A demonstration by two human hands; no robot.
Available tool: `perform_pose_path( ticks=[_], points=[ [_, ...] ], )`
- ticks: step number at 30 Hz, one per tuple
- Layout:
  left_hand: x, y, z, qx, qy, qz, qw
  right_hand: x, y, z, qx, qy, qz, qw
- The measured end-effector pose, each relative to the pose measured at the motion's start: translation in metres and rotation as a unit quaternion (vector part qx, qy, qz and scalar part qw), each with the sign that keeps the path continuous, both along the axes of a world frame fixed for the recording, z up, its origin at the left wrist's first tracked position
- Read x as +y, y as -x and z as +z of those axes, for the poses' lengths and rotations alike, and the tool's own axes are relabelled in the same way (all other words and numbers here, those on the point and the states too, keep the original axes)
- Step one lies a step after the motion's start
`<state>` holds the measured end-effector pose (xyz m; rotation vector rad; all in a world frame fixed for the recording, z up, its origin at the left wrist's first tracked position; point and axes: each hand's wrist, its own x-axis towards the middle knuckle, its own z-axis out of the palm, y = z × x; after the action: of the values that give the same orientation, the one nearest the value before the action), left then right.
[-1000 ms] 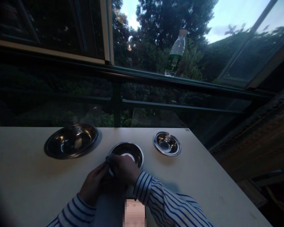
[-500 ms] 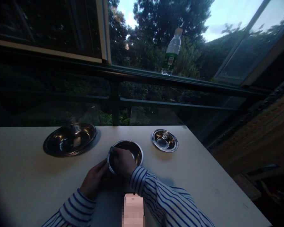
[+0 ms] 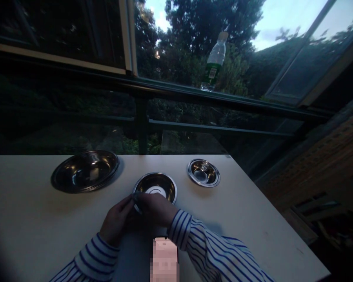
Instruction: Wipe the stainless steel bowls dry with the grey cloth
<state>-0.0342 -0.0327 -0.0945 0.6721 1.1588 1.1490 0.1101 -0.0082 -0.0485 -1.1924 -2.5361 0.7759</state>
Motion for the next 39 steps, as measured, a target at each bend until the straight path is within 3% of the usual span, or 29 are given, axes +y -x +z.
perform_pose_path(
  ticks=[4,8,12,17,23,30,39],
  points=[
    [0.001,0.006,0.001,0.051,-0.010,0.033,0.998,0.002,0.007,-0.001,-0.026,-0.006,0.031,0.999],
    [0.001,0.009,0.004,0.091,-0.003,0.037,0.995,0.003,-0.023,0.018,-0.107,0.004,0.101,0.989],
    [-0.001,0.005,0.005,0.098,0.011,0.008,0.995,0.002,-0.046,0.028,-0.163,-0.019,0.091,0.982],
    [-0.003,0.004,-0.001,0.107,-0.010,0.001,0.994,-0.004,-0.028,0.014,-0.125,0.011,0.100,0.987],
    [0.000,0.009,0.003,0.135,-0.033,-0.026,0.990,0.003,0.006,-0.002,-0.032,-0.031,-0.007,0.999],
    [0.000,0.005,0.007,0.072,-0.015,-0.059,0.996,0.022,0.009,-0.007,-0.047,-0.084,-0.081,0.992],
    [0.001,0.009,0.008,0.066,-0.027,-0.076,0.995,0.014,0.002,-0.012,-0.054,-0.112,0.026,0.992]
  ],
)
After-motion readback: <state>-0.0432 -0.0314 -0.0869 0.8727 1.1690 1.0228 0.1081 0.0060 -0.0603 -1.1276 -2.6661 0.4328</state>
